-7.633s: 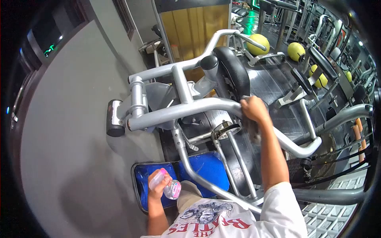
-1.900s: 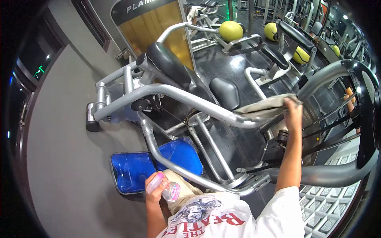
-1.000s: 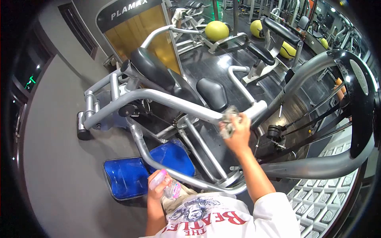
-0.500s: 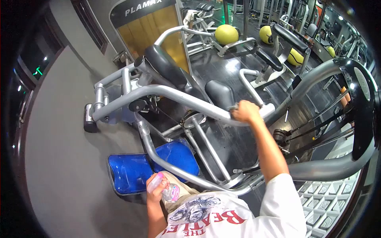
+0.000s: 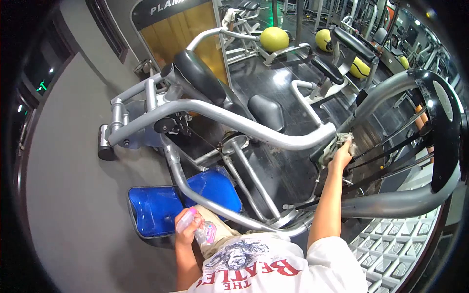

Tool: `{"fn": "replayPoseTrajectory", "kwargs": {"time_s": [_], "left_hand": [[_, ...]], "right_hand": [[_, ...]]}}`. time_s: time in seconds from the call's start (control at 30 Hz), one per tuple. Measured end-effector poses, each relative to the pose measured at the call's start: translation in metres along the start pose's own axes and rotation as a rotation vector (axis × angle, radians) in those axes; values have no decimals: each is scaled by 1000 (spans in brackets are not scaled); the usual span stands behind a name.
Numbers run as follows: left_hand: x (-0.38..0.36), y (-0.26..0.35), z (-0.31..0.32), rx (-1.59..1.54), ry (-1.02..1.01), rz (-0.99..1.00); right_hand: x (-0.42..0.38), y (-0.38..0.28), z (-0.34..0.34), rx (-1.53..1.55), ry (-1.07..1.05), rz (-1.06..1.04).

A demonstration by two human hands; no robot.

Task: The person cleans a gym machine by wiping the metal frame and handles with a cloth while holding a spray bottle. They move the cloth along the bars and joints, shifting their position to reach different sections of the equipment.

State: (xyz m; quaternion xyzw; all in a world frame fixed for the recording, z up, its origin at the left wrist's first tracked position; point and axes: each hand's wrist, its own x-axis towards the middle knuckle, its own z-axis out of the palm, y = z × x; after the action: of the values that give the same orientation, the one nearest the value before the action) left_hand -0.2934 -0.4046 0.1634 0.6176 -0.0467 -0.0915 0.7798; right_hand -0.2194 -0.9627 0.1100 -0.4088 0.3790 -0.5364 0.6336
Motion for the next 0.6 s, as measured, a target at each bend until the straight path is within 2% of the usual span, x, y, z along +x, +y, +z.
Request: {"fn": "replayPoseTrajectory", "kwargs": {"time_s": [0.07, 0.1, 0.13, 0.2, 0.27, 0.33, 0.4, 0.43, 0.47, 0.53, 0.6], "left_hand": [[0, 2, 0, 17, -16, -9], [-2, 3, 1, 24, -19, -14], [-2, 4, 2, 28, -37, -3], [-4, 7, 2, 39, -62, 22], [-8, 11, 5, 47, -39, -2], [-7, 13, 5, 58, -39, -5], [-8, 15, 2, 73, -60, -5], [-10, 21, 3, 64, -66, 9], [-9, 23, -1, 72, -48, 19], [-16, 21, -9, 81, -4, 30], [-22, 18, -17, 48, 38, 35]], "right_hand": [[19, 25, -22, 251, -360, 515], [32, 65, -8, 234, -216, 434], [-24, 19, 23, 139, -129, 447], [-60, 34, 36, 528, -252, 644], [-108, 36, 45, 743, -550, 823], [-155, 58, 52, 936, -574, 1225], [-203, 46, 53, 630, -460, 1210], [-201, 60, 49, 745, -564, 1238], [-190, 72, 46, 822, -621, 1180], [-162, 57, 45, 759, -379, 1037], [-117, 47, 30, 676, -280, 938]]}}
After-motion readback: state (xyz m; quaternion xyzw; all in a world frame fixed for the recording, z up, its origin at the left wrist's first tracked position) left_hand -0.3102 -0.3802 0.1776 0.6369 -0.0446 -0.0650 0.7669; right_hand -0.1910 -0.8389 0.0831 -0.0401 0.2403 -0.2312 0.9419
